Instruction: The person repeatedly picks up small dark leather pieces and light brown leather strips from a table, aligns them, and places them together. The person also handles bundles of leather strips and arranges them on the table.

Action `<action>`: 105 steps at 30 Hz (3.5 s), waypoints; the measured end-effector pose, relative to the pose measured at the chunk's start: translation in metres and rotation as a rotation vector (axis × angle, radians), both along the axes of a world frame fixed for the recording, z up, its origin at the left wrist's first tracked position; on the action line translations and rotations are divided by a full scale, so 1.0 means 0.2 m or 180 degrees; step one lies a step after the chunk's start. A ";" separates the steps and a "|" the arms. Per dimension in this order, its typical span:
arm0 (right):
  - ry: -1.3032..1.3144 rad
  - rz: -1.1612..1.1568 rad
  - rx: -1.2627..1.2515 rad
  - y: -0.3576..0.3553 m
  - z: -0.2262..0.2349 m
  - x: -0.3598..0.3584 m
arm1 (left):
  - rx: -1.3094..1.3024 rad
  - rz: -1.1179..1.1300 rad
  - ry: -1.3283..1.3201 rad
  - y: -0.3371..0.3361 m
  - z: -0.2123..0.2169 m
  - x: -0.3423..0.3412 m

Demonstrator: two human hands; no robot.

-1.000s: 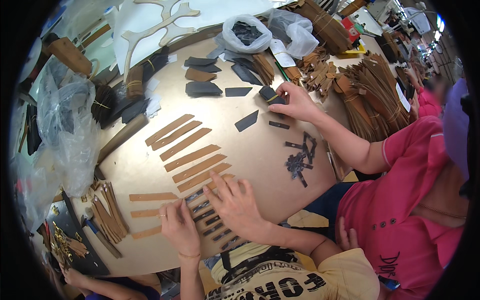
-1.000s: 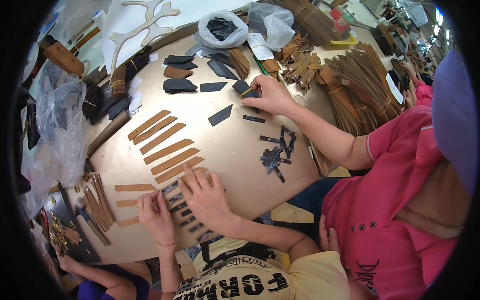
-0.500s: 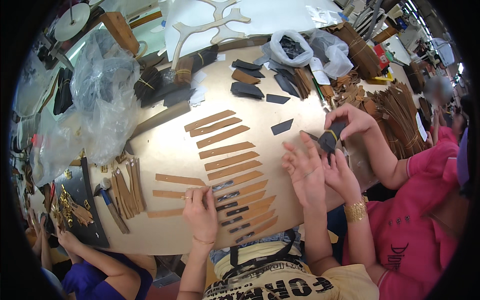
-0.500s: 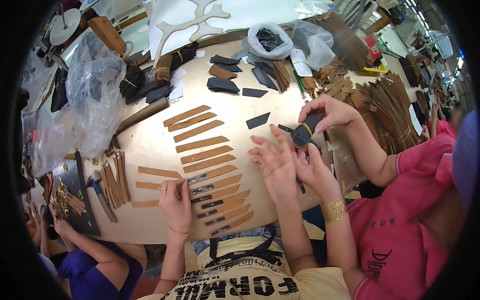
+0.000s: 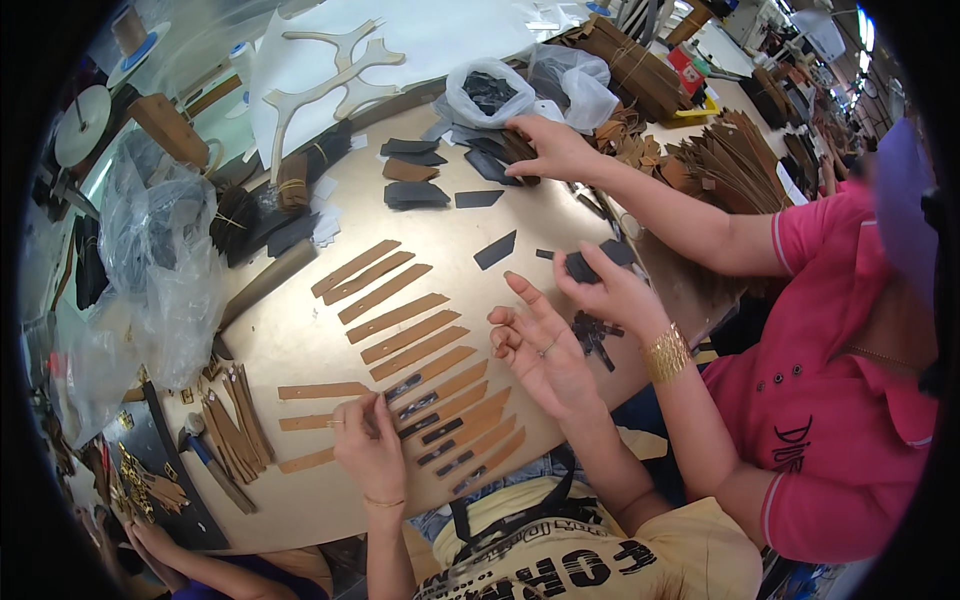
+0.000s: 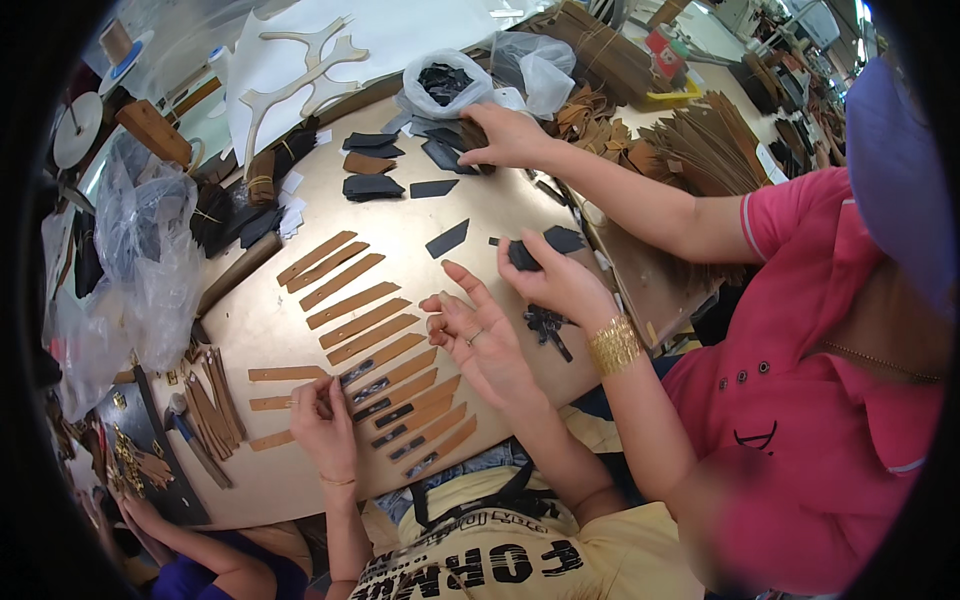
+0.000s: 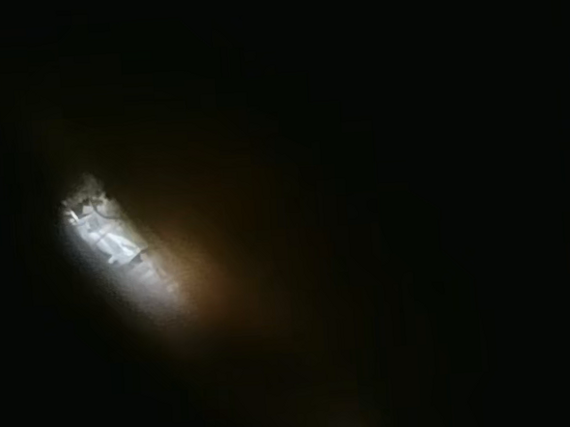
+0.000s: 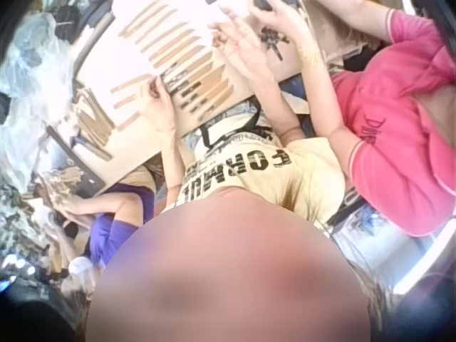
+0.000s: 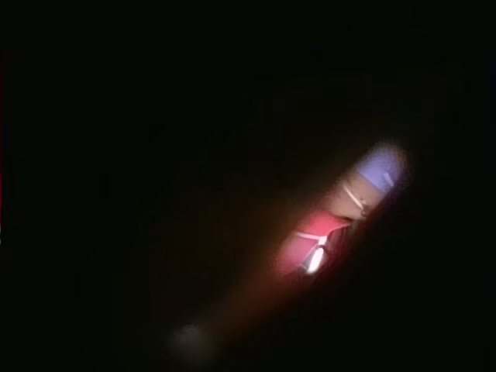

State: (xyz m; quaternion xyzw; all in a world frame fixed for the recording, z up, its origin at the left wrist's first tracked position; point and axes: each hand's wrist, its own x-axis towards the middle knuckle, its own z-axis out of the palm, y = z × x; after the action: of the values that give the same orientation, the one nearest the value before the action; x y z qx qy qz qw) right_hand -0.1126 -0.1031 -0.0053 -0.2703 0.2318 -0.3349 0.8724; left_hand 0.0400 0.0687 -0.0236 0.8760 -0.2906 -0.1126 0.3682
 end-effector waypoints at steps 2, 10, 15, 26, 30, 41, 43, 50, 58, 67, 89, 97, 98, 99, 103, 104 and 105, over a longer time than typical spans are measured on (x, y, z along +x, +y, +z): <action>0.0206 -0.0035 -0.0131 0.02 0.02 0.00 | -0.0243 -0.0107 -0.0237 0.00 0.03 0.00; -0.0380 -0.0530 -0.1885 0.17 0.24 0.16 | -0.2719 -0.1377 0.4709 -0.06 0.21 -0.33; -0.0109 -0.1118 -0.2299 0.19 0.36 0.17 | -0.3446 -0.1163 0.5013 -0.11 0.19 -0.48; 0.0233 -0.1401 -0.2349 0.21 0.34 0.16 | -0.2794 -0.1222 0.4730 -0.05 0.13 -0.43; 0.0435 -0.1559 -0.2648 0.21 0.33 0.17 | -0.2781 -0.1281 0.4732 -0.04 0.13 -0.44; 0.0171 -0.1443 -0.2698 0.20 0.33 0.14 | -0.2681 -0.1350 0.5232 -0.09 0.18 -0.41; 0.0355 -0.1336 -0.2586 0.22 0.32 0.12 | -0.2311 -0.1396 0.4808 -0.07 0.17 -0.37; 0.3296 -0.0283 -0.4625 0.09 0.10 -0.09 | -0.1547 -0.0637 0.2497 0.07 0.14 -0.20; 0.3940 -0.0660 -0.4425 0.00 -0.05 -0.17 | -0.1563 -0.0339 0.1706 0.04 0.19 0.00; 0.2989 -0.0545 -0.5339 0.01 0.08 0.11 | -0.1147 -0.1846 -0.0237 -0.61 0.33 0.30; 0.4111 -0.0252 -0.4740 -0.24 0.04 0.34 | -0.0259 -0.3878 -0.0650 -1.77 -0.07 0.44; 0.4857 -0.0134 -0.4947 -0.34 0.04 0.38 | -0.0572 -0.3499 0.0098 -1.85 -0.09 0.48; 0.4856 0.0001 -0.4952 -0.34 0.05 0.39 | -0.0647 -0.3522 -0.0082 -1.85 -0.08 0.47; 0.4832 0.0115 -0.4962 -0.33 0.05 0.39 | -0.0642 -0.3520 -0.0252 -1.85 -0.08 0.46; 0.4632 0.0637 -0.4844 -0.25 0.07 0.37 | -0.0740 -0.3808 -0.1666 -1.79 -0.10 0.34; 0.4589 0.0682 -0.4869 -0.23 0.07 0.36 | -0.0681 -0.3960 -0.1983 -1.78 -0.11 0.31; 0.4547 0.0724 -0.4898 -0.20 0.07 0.35 | -0.0648 -0.4102 -0.2299 -1.78 -0.13 0.28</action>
State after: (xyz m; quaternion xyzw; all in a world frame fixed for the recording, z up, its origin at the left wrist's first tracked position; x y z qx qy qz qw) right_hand -0.0418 -0.1441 0.0088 -0.9052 0.3901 -0.0710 0.1531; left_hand 0.0961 -0.2870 -0.0490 0.4761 -0.8585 0.0162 0.1900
